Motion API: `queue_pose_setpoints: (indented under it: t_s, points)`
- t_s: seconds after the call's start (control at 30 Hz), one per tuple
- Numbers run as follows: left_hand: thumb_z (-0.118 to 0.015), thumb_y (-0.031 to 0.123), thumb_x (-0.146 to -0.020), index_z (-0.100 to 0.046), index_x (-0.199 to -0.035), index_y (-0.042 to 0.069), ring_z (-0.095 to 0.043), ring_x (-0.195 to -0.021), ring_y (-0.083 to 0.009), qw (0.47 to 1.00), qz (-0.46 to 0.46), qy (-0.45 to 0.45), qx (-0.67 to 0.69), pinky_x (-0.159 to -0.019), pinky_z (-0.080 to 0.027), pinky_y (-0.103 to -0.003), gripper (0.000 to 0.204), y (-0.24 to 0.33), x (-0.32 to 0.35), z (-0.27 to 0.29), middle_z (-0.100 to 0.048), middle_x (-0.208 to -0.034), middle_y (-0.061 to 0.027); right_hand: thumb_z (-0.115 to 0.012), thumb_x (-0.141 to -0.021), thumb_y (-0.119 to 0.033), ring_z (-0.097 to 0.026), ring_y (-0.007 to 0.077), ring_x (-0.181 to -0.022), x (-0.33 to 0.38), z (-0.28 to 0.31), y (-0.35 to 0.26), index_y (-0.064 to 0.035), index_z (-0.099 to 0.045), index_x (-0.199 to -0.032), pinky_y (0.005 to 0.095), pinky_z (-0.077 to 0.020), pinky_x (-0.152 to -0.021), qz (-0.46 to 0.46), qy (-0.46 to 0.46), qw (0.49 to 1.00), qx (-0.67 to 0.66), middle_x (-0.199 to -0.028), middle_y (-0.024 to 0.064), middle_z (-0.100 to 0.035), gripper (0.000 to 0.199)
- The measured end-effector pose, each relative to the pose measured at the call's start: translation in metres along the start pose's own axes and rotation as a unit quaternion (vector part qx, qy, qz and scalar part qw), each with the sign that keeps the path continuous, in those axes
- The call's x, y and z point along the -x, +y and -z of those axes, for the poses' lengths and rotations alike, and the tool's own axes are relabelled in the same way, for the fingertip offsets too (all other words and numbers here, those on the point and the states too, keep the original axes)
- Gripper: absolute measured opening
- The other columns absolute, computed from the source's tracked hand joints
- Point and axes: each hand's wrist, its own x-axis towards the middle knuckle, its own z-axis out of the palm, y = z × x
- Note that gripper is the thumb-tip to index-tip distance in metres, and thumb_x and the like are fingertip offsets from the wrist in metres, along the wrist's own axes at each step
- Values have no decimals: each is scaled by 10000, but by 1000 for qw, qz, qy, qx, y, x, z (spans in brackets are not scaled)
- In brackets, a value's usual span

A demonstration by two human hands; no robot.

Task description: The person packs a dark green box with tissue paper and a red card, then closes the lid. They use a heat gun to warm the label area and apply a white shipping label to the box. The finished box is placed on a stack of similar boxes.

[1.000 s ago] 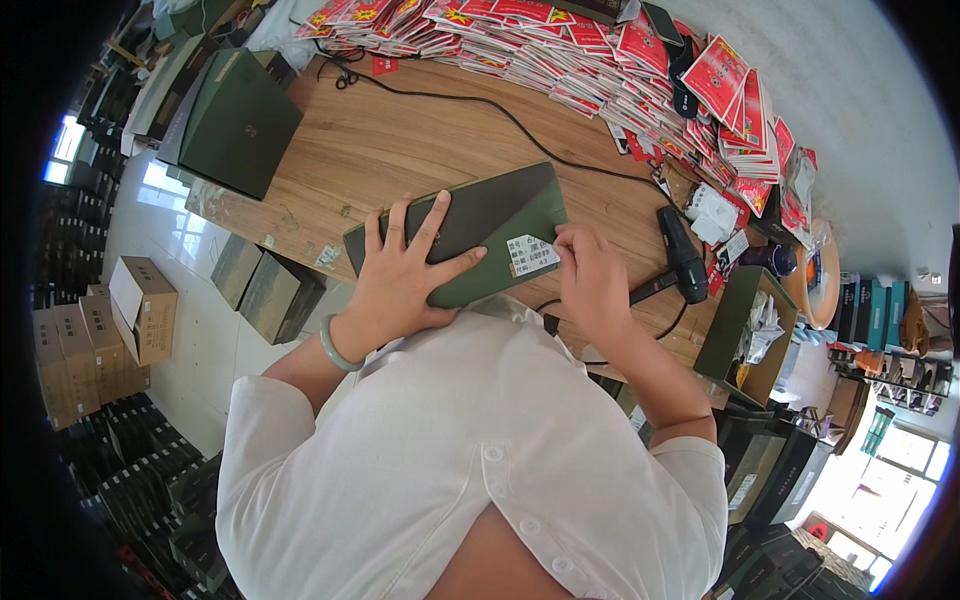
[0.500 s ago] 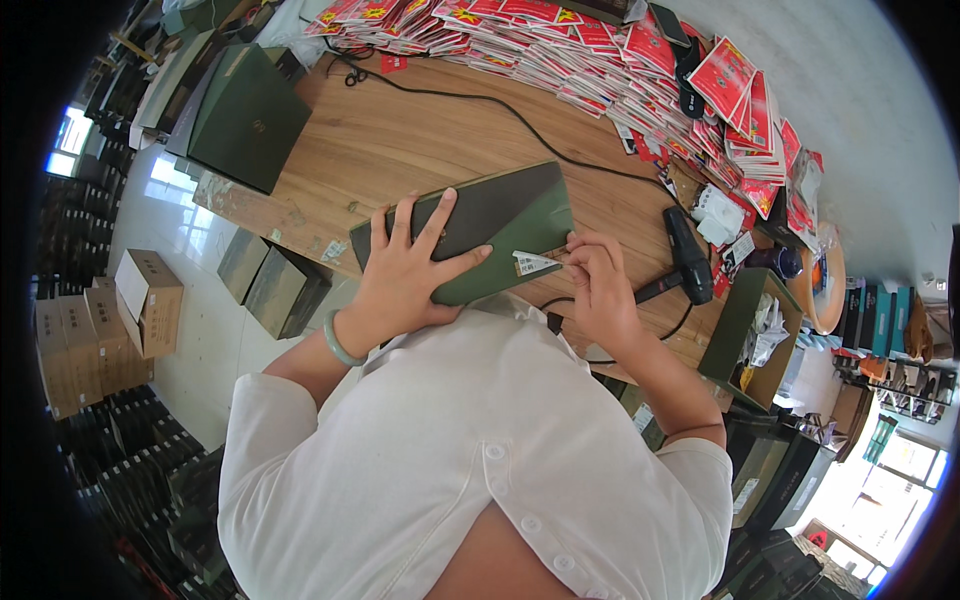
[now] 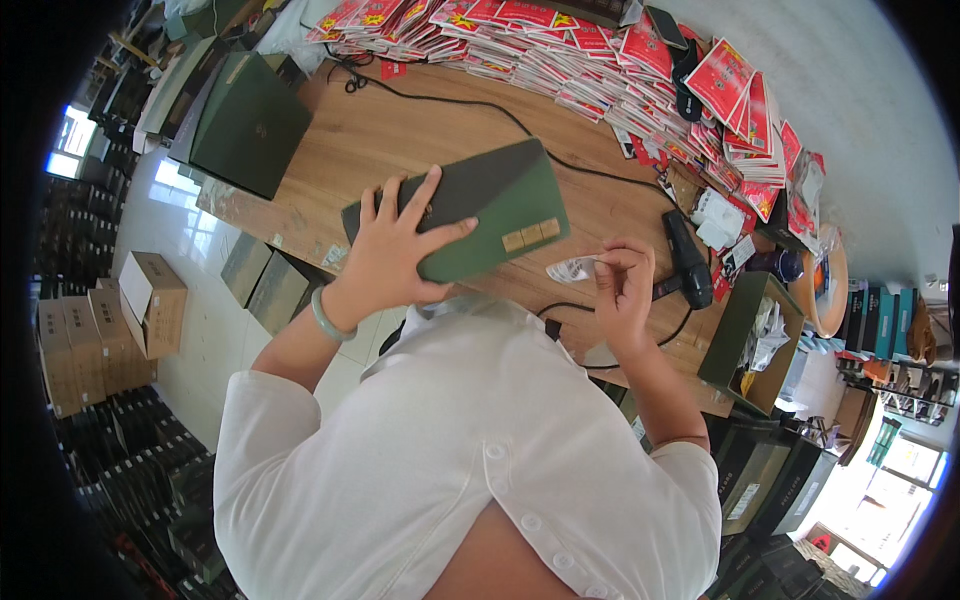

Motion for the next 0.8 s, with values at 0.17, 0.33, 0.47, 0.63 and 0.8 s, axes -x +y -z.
queue_pose_setpoints:
  t_s: [0.17,0.33,0.47,0.63,0.8]
  points:
    - [-768,525,-593,-536,-1357,363,-403,-1241,-457,999,26,19,-3,-1021,-288,-538,815,-38,-66,-24,-301,-1542,-198,-691,-762,163,-472,125,-948,-15,-14,-7,-55,-446,-1100,274,-443,-807,-83,61,983,-149,-1153,82,-403,471]
    - [-729,566,-699,-381,-1473,328,-410,-1277,-429,994,81,59,32,-1027,-297,-546,881,-38,-159,-52,-349,-1495,-213,-749,-727,129,-472,130,-930,-44,-46,-25,-66,-420,-1146,261,-435,-799,-71,103,972,-196,-1142,69,-398,567]
    - [-687,217,-852,-411,-1423,70,-428,-1311,-352,835,-20,281,473,-1097,-330,-433,652,-62,-211,-70,-433,-1414,-210,-789,-718,79,-499,140,-930,-60,-73,-34,-81,-415,-1171,268,-458,-784,-72,133,976,-153,-1117,53,-418,608]
    - [-695,190,-812,-521,-1305,46,-446,-1309,-312,903,73,369,207,-1106,-315,-443,542,-178,-119,0,-518,-1342,-181,-773,-759,56,-551,176,-963,-68,-111,-36,-86,-397,-1191,296,-493,-820,-117,167,967,-151,-1095,76,-493,591]
    - [-733,615,-688,-270,-1505,165,-243,-1399,-465,883,424,147,-138,-1080,-159,-674,1042,-378,-2,66,-291,-1482,-299,-770,-786,28,-582,190,-977,-75,-177,-52,-77,-389,-1224,292,-491,-838,-180,131,956,-191,-1077,100,-546,590]
